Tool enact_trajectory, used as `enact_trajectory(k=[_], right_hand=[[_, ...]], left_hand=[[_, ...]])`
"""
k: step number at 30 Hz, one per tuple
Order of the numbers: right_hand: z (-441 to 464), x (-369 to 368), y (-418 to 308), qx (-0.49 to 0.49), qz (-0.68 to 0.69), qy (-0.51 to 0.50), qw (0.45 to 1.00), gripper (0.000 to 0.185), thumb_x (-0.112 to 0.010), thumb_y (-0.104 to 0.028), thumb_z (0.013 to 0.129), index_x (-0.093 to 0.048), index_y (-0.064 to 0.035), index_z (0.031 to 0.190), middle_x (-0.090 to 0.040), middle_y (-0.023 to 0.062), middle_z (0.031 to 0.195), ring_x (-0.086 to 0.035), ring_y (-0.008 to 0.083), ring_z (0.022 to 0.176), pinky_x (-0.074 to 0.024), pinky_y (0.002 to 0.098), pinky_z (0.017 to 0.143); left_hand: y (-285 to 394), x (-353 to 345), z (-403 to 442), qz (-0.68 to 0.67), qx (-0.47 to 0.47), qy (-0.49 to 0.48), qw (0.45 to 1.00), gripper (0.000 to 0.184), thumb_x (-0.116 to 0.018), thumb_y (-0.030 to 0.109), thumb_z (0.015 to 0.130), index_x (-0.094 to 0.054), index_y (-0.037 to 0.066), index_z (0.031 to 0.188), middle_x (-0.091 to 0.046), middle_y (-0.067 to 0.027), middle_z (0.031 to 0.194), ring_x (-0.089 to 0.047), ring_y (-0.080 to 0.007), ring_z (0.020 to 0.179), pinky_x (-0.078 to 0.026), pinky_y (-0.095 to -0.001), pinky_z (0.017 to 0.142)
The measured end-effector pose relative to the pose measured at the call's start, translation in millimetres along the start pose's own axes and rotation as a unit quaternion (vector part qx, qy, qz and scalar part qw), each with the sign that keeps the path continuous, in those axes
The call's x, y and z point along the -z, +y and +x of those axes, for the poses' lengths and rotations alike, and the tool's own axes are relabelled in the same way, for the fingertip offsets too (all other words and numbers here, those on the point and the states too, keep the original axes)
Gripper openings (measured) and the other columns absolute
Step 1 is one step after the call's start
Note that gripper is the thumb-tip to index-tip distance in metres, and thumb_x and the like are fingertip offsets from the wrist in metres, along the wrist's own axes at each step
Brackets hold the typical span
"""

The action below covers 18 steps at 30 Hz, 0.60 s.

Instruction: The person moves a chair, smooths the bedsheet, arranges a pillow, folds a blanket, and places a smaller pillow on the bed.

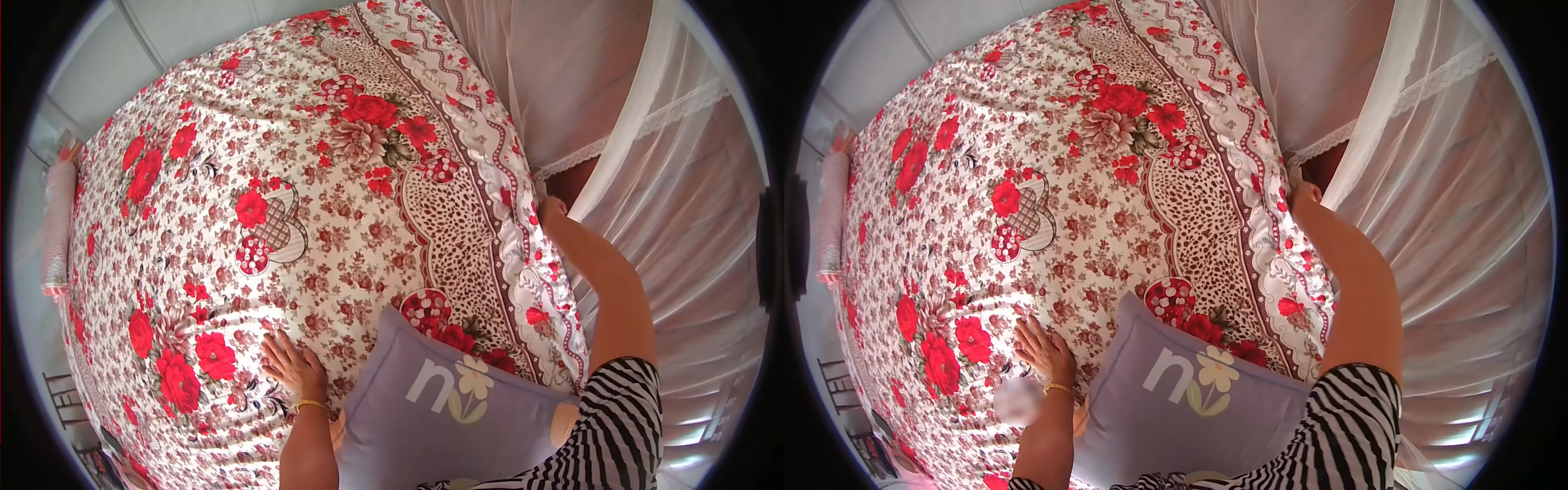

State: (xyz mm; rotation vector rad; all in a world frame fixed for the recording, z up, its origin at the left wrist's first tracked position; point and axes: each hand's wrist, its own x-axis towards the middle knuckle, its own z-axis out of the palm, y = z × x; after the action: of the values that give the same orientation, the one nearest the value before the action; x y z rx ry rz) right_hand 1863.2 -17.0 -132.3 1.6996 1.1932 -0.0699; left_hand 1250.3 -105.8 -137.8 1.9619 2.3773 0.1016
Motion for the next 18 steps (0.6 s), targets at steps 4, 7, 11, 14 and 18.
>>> enact_trajectory(k=[4,7,11,14,18], right_hand=[[-72.6,6.5,24.6,0.144,0.257,0.205,0.933,0.022,-0.051,-0.019,0.075,-0.063,-0.0014,0.079,-0.063,0.0172,0.078,-0.062,0.0257,0.071,-0.0467,0.0389,0.064],[-95.0,31.3,19.7,0.010,0.611,0.215,0.762,0.019,-0.051,-0.015,0.077,-0.061,0.0000,0.084,-0.062,0.0180,0.080,-0.059,0.0292,0.076,-0.0439,0.0384,0.069],[-95.4,43.0,13.6,-0.076,0.703,0.333,0.624,0.019,-0.053,-0.012,0.077,-0.054,-0.0026,0.094,-0.056,0.0136,0.094,-0.051,0.0287,0.090,-0.0436,0.0366,0.073],[-126.6,72.1,4.9,-0.098,0.455,0.498,0.732,0.022,-0.055,-0.014,0.077,-0.051,-0.0049,0.097,-0.051,0.0122,0.101,-0.047,0.0287,0.097,-0.0439,0.0378,0.073],[-123.2,70.4,-10.0,-0.128,0.492,0.348,0.788,0.017,-0.057,-0.019,0.076,-0.055,-0.0049,0.086,-0.059,0.0165,0.082,-0.056,0.0353,0.080,-0.0443,0.0433,0.069]], left_hand=[[-1.5,-2.0,1.1,0.012,0.001,0.006,1.000,0.059,-0.039,0.023,0.081,-0.021,0.014,0.137,-0.015,-0.0109,0.143,-0.008,-0.0274,0.133,-0.004,-0.0536,0.102],[-0.9,-4.9,0.4,0.009,-0.002,0.012,1.000,0.061,-0.040,0.023,0.079,-0.022,0.012,0.136,-0.015,-0.0122,0.143,-0.009,-0.0283,0.132,-0.004,-0.0541,0.102],[-3.9,-10.0,0.2,0.013,-0.005,0.023,1.000,0.062,-0.041,0.023,0.078,-0.024,0.011,0.136,-0.015,-0.0138,0.142,-0.009,-0.0287,0.133,-0.002,-0.0542,0.102],[-4.3,-11.7,-0.3,0.011,-0.002,0.021,1.000,0.061,-0.040,0.023,0.078,-0.024,0.012,0.136,-0.014,-0.0137,0.143,-0.009,-0.0283,0.133,-0.002,-0.0541,0.102],[-3.9,-10.2,0.1,-0.001,0.001,0.017,1.000,0.060,-0.040,0.023,0.079,-0.024,0.012,0.136,-0.013,-0.0135,0.143,-0.009,-0.0288,0.132,-0.002,-0.0545,0.102]])
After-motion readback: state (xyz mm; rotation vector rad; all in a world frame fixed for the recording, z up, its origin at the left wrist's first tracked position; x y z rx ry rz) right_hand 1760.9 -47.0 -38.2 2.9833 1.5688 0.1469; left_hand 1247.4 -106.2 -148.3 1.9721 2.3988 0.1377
